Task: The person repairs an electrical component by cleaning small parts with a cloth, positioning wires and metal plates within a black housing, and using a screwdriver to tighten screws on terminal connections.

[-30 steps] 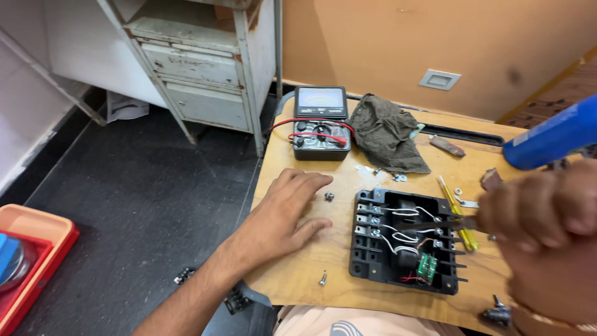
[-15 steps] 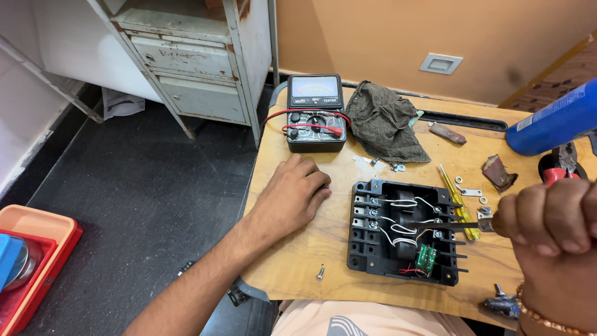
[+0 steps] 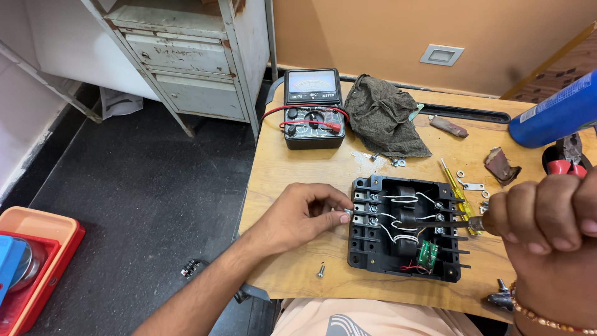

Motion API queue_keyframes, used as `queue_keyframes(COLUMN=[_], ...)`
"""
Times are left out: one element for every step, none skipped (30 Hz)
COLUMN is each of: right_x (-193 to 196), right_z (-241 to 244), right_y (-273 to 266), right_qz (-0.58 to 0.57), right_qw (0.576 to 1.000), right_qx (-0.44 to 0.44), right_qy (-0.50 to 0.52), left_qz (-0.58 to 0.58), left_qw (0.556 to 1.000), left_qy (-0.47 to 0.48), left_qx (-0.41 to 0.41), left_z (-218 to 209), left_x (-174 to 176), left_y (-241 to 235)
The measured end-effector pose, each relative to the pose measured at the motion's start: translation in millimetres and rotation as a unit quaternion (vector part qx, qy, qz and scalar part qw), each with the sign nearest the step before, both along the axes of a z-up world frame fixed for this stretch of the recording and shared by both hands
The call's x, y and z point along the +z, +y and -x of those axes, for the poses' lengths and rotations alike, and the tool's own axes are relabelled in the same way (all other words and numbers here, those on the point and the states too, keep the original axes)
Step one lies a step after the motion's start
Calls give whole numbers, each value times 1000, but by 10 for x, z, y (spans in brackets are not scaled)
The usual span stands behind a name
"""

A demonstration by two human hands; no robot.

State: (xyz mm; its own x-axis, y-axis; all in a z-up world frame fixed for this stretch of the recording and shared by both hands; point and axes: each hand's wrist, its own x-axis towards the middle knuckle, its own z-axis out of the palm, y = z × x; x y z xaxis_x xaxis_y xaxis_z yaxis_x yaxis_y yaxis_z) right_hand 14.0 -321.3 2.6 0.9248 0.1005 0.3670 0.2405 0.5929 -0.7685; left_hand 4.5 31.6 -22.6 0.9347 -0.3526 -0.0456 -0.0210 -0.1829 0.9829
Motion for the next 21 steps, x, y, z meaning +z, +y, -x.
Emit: queue_keyframes(right_x=[2, 3, 3, 1, 2, 2, 0, 0, -1, 0, -3, -9, -26, -36, -52, -65, -81, -97, -117, -116, -109], right_z=[1, 1, 0, -1, 2, 4, -3, -7, -11, -14, -9, -5, 19, 41, 52, 87, 74, 62, 23, 13, 4], right_y=[11, 21, 28, 33, 35, 38, 44, 50, 57, 62, 65, 66, 67, 51, 35, 4, -29, -62, -79, -105, -121], right_qz=[0, 0, 0, 0, -2, -3, -8, -12, -17, -22, -27, -32, -38, -36, -34, -26, -18, -11, -6, 22, 49], right_qw=[1000, 1000, 1000, 1000, 1000, 1000, 1000, 1000, 999, 999, 999, 999, 999, 999, 999, 999, 999, 998, 996, 994, 990], right_qx=[2, 5, 8, 12, 16, 19, 22, 27, 31, 37, 32, 27, 11, 2, -7, -10, -18, -25, -38, -38, -39], right_qy=[1, 1, 0, -1, 0, 1, 2, 1, 1, -1, -2, -3, -2, -5, -10, -20, -38, -55, -80, -102, -123], left_qz=[15, 31, 46, 88, 129, 169, 187, 205, 223, 251, 279, 307, 334, 361, 388, 412, 435, 459, 462, 466, 470], left_qw=[1000, 999, 998, 994, 987, 977, 972, 967, 961, 952, 942, 930, 919, 907, 894, 883, 871, 858, 855, 853, 850], left_qy=[10, 21, 31, 64, 96, 129, 140, 151, 162, 176, 188, 201, 208, 215, 220, 219, 217, 216, 217, 218, 218], left_qx=[-4, -7, -12, -15, -18, -20, -17, -14, -10, -10, -12, -13, -23, -32, -42, -56, -70, -83, -86, -88, -90], left_z=[-5, -9, -18, -29, -38, -44, -49, -48, -45, -40, -37, -34, -32, -29, -33, -34, -32, -29, -27, -25, -26], left_x=[-25, -50, -75, -97, -119, -138, -154, -169, -184, -201, -220, -240, -259, -276, -288, -297, -306, -310, -311, -308, -303], left_y=[-3, -5, -8, -8, -4, -2, 7, 15, 22, 29, 30, 31, 29, 28, 30, 28, 19, 11, 5, 0, -5])
